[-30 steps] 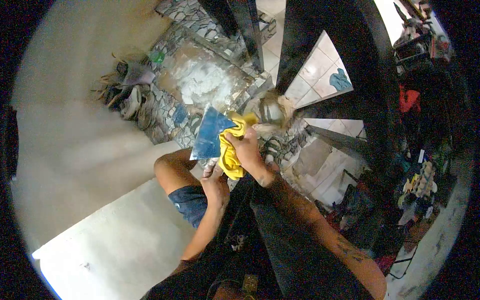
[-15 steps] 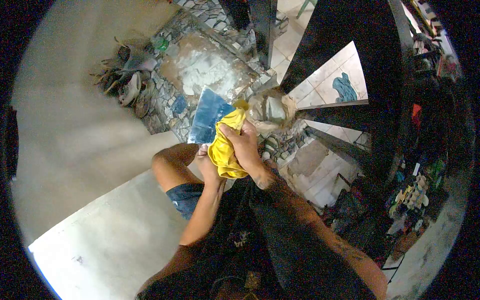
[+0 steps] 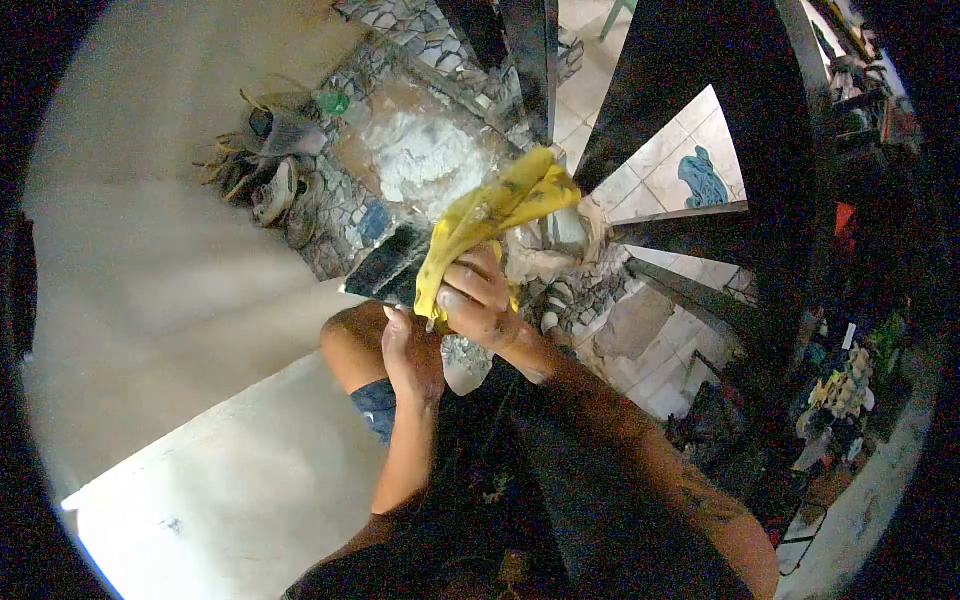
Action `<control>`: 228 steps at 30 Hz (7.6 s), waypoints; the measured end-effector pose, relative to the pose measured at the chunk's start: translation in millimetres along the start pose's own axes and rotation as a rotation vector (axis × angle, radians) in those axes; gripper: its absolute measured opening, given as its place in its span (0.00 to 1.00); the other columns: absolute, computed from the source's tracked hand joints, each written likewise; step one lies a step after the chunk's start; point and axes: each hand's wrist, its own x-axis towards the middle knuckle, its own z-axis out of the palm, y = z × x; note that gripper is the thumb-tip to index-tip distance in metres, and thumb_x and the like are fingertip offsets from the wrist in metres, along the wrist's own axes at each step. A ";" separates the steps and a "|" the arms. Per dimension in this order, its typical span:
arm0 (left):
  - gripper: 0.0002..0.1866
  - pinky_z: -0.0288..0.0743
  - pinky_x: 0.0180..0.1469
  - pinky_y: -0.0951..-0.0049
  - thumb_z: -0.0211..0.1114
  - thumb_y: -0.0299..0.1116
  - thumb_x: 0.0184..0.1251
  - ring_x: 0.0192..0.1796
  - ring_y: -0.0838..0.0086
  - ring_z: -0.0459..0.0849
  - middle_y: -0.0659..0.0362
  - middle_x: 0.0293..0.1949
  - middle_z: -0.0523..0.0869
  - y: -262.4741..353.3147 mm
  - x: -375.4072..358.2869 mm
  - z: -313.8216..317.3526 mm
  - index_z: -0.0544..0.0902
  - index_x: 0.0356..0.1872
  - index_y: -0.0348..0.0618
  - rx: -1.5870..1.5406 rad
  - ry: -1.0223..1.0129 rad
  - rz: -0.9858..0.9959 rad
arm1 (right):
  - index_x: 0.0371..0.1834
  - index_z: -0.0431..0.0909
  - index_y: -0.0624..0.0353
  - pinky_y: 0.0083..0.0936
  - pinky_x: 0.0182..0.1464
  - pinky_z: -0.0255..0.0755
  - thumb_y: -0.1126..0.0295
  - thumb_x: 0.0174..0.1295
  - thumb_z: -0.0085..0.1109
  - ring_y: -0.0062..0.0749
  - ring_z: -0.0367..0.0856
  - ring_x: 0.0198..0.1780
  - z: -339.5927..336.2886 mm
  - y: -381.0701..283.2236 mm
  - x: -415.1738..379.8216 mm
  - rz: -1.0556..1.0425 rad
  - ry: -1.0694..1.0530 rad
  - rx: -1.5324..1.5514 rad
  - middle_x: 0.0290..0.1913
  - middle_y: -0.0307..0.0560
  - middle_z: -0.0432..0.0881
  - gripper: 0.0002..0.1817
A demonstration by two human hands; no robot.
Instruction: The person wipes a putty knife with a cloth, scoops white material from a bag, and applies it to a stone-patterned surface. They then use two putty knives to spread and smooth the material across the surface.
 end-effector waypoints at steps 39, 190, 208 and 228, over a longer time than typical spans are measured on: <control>0.06 0.84 0.37 0.64 0.55 0.20 0.63 0.34 0.71 0.81 0.54 0.37 0.79 33.6 69.2 -34.0 0.73 0.40 0.32 0.059 0.241 0.373 | 0.52 0.70 0.68 0.23 0.55 0.66 0.87 0.43 0.47 0.27 0.75 0.48 -17.3 19.1 -22.5 1.078 -0.247 0.576 0.46 0.45 0.78 0.27; 0.16 0.66 0.55 0.72 0.61 0.26 0.58 0.50 0.67 0.77 0.50 0.46 0.80 8.6 194.3 -2.4 0.76 0.48 0.32 0.441 0.006 0.446 | 0.27 0.74 0.65 0.36 0.27 0.65 0.79 0.47 0.57 0.53 0.73 0.24 119.3 98.9 -7.6 0.642 -0.253 -0.171 0.23 0.61 0.73 0.04; 0.20 0.63 0.54 0.59 0.59 0.37 0.57 0.50 0.53 0.72 0.47 0.50 0.75 24.2 187.7 0.6 0.77 0.50 0.38 0.851 -0.103 0.995 | 0.45 0.70 0.66 0.43 0.42 0.68 0.71 0.55 0.48 0.62 0.73 0.43 96.2 101.8 26.8 0.552 -0.749 -0.040 0.42 0.65 0.76 0.15; 0.15 0.69 0.47 0.67 0.59 0.28 0.56 0.43 0.58 0.76 0.49 0.41 0.77 27.1 204.4 5.8 0.80 0.45 0.37 0.796 0.032 0.874 | 0.46 0.72 0.69 0.31 0.46 0.69 0.73 0.61 0.46 0.42 0.78 0.42 83.9 83.5 18.3 0.570 -0.476 -0.324 0.42 0.57 0.79 0.13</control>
